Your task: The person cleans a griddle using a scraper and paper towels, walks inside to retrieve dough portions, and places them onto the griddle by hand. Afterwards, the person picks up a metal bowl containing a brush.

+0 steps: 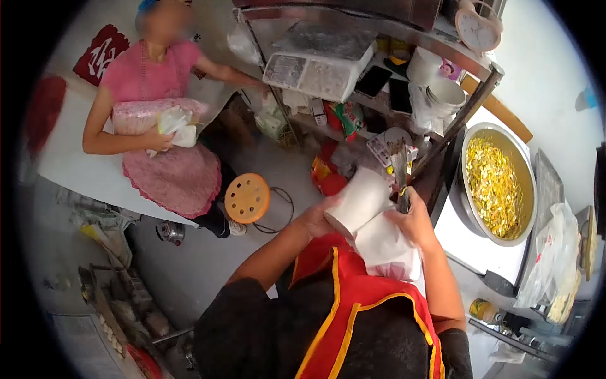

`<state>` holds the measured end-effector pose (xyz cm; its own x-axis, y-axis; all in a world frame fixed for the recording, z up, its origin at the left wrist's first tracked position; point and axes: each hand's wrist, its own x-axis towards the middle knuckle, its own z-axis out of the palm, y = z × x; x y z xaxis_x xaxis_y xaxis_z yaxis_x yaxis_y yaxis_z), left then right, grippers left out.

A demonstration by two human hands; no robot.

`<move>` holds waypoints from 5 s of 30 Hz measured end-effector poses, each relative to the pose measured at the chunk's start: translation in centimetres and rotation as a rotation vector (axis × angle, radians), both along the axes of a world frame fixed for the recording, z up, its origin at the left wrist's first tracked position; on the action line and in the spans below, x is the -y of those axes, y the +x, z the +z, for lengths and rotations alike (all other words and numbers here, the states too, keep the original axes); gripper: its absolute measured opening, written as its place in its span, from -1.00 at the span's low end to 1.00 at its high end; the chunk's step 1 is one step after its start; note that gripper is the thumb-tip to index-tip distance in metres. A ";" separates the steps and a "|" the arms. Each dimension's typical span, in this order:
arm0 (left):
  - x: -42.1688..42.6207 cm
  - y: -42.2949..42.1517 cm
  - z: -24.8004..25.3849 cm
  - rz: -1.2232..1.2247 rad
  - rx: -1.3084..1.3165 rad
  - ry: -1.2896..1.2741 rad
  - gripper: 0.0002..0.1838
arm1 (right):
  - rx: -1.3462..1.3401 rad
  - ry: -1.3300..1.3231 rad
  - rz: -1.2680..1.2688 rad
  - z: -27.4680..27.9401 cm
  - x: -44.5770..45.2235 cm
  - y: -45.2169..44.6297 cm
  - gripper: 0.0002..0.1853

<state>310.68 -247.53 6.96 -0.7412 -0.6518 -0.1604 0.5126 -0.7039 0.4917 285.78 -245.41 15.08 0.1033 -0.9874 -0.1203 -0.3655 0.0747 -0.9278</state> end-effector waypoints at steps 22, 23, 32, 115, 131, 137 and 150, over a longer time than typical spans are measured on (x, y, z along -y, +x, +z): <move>-0.4 3.3 -2.2 0.222 -0.358 0.026 -0.09 | -0.291 -0.171 -0.737 10.5 -15.3 -17.6 -0.85; -0.3 3.3 -2.1 0.218 -0.306 0.020 -0.08 | -0.355 -0.106 -0.748 10.6 -16.6 -18.7 -0.85; -0.4 -1.0 -0.3 -0.024 -0.210 -0.057 -0.25 | -0.350 -0.307 -0.711 8.0 -17.1 -12.7 -0.66; 39.6 -18.6 -0.9 1.134 1.234 -1.088 -0.35 | 0.686 -0.295 -1.740 3.3 -22.2 -1.2 -0.75; -26.0 -34.3 8.7 -0.432 -0.160 -1.950 0.12 | 1.230 -0.980 -1.193 2.6 -49.8 -5.6 -0.75; -38.0 -41.9 7.0 -1.281 -0.233 -1.984 -0.55 | 1.064 -1.110 -1.295 2.4 -62.3 -5.3 -0.74; -59.0 -62.5 5.8 -1.161 -0.397 -1.969 -0.73 | 0.732 -0.380 -1.664 -1.8 -71.3 -10.6 -0.49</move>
